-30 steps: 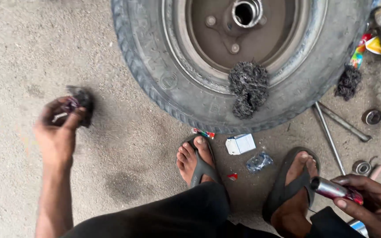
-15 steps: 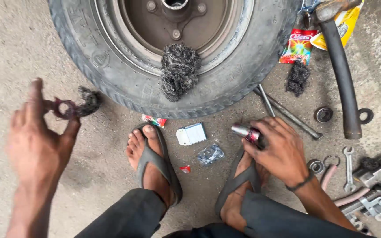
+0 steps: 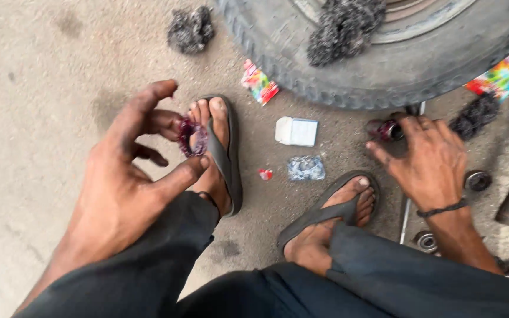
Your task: Cleaning and greasing a wheel bearing and seal for a small vehicle wheel.
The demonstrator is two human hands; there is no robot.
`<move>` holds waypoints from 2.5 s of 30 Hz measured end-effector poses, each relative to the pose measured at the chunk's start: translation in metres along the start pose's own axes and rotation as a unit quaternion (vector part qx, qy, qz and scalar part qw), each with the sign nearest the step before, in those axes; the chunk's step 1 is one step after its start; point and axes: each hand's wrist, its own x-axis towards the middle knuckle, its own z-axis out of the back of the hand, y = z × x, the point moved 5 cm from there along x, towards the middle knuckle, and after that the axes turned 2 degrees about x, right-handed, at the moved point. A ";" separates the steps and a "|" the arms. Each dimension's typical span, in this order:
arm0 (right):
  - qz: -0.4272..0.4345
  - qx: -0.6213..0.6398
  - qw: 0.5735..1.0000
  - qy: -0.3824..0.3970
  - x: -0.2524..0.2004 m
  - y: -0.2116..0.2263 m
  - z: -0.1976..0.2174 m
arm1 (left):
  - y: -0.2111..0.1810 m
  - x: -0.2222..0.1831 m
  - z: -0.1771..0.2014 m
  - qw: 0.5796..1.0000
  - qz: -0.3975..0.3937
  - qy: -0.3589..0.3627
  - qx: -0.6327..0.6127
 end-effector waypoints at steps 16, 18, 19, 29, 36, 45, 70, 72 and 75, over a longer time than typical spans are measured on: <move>0.186 0.029 0.969 -0.162 0.023 0.141 -0.021 | 0.088 0.026 -0.019 0.994 0.036 0.089 -0.051; 0.223 0.038 0.962 -0.154 0.045 0.160 -0.041 | 0.099 0.031 -0.018 0.995 0.026 0.057 -0.082; 0.214 0.017 0.969 -0.125 0.052 0.166 -0.054 | 0.099 0.032 -0.019 0.997 -0.017 0.048 -0.059; 0.215 -0.085 0.960 -0.157 0.078 0.180 -0.083 | 0.125 0.043 -0.035 0.994 -0.070 0.029 -0.079; 0.161 -0.034 0.981 -0.101 0.046 0.209 -0.082 | 0.129 0.045 -0.046 0.987 -0.157 -0.011 -0.036; 0.176 0.126 0.976 -0.032 0.027 0.206 -0.089 | 0.134 0.060 -0.097 0.984 -0.173 0.018 0.044; -0.114 0.346 0.924 -0.114 -0.037 0.106 -0.036 | 0.122 0.083 -0.053 0.977 -0.186 -0.057 0.087; -0.117 0.317 0.936 -0.100 -0.033 0.120 -0.040 | 0.134 0.112 -0.037 0.976 -0.158 -0.116 0.093; -0.154 0.320 0.931 -0.084 -0.025 0.127 -0.041 | 0.143 0.161 -0.038 0.949 -0.203 -0.157 0.182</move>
